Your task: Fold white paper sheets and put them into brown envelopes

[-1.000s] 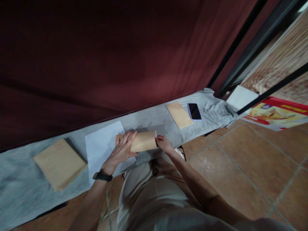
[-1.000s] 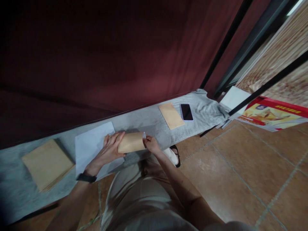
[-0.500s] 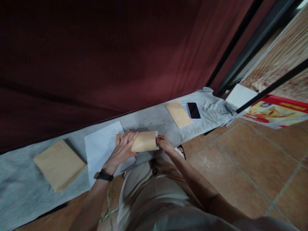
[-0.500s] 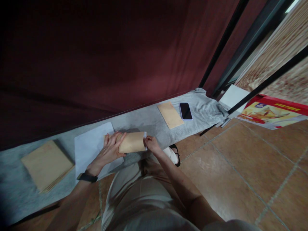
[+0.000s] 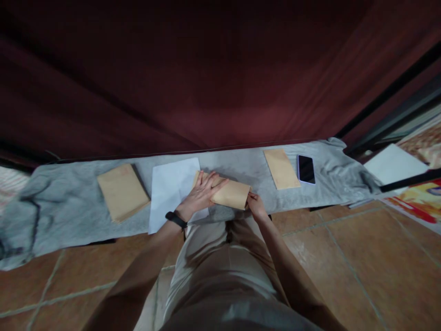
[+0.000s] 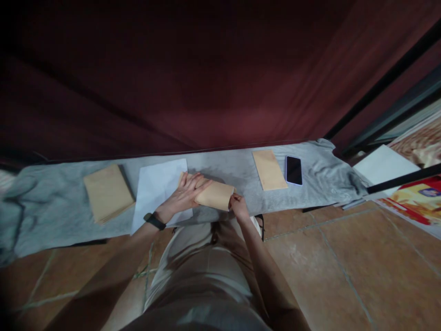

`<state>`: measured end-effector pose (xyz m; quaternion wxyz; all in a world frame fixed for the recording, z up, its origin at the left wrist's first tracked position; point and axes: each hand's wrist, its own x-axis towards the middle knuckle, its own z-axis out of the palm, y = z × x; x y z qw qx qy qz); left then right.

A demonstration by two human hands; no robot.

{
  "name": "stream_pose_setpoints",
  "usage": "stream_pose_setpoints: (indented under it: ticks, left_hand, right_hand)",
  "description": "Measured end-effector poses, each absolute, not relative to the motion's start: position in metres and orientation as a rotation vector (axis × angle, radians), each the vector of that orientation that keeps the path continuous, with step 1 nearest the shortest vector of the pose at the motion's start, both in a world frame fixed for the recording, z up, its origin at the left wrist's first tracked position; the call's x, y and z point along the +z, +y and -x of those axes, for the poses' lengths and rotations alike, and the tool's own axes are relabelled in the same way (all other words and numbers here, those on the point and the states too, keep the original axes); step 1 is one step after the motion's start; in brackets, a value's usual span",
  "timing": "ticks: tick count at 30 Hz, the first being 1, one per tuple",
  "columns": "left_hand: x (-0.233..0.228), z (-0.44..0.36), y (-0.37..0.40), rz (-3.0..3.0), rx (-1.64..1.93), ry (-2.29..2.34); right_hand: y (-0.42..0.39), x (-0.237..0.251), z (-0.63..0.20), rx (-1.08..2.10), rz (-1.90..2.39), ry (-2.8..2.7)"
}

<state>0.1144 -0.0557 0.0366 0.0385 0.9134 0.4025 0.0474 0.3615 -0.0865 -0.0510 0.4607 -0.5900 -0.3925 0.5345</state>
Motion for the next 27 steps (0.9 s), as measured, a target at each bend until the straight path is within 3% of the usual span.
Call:
stream_pose_setpoints:
  ticks: [18, 21, 24, 27]
  left_hand:
    - [0.037, -0.136, -0.078, -2.688, 0.372, 1.204]
    - [0.026, -0.15, -0.09, -2.322, 0.673, 1.301]
    - [0.01, -0.169, -0.096, -1.455, 1.079, 1.425]
    - [-0.003, -0.189, -0.095, -0.767, 1.122, 1.309]
  right_hand:
    - [-0.099, -0.044, -0.372, 1.248, 1.393, -0.76]
    - [-0.098, -0.043, -0.372, 1.193, 1.413, -0.717]
    - [-0.095, -0.042, -0.367, 1.158, 1.428, -0.697]
    - [-0.09, -0.041, -0.357, 1.135, 1.442, -0.685]
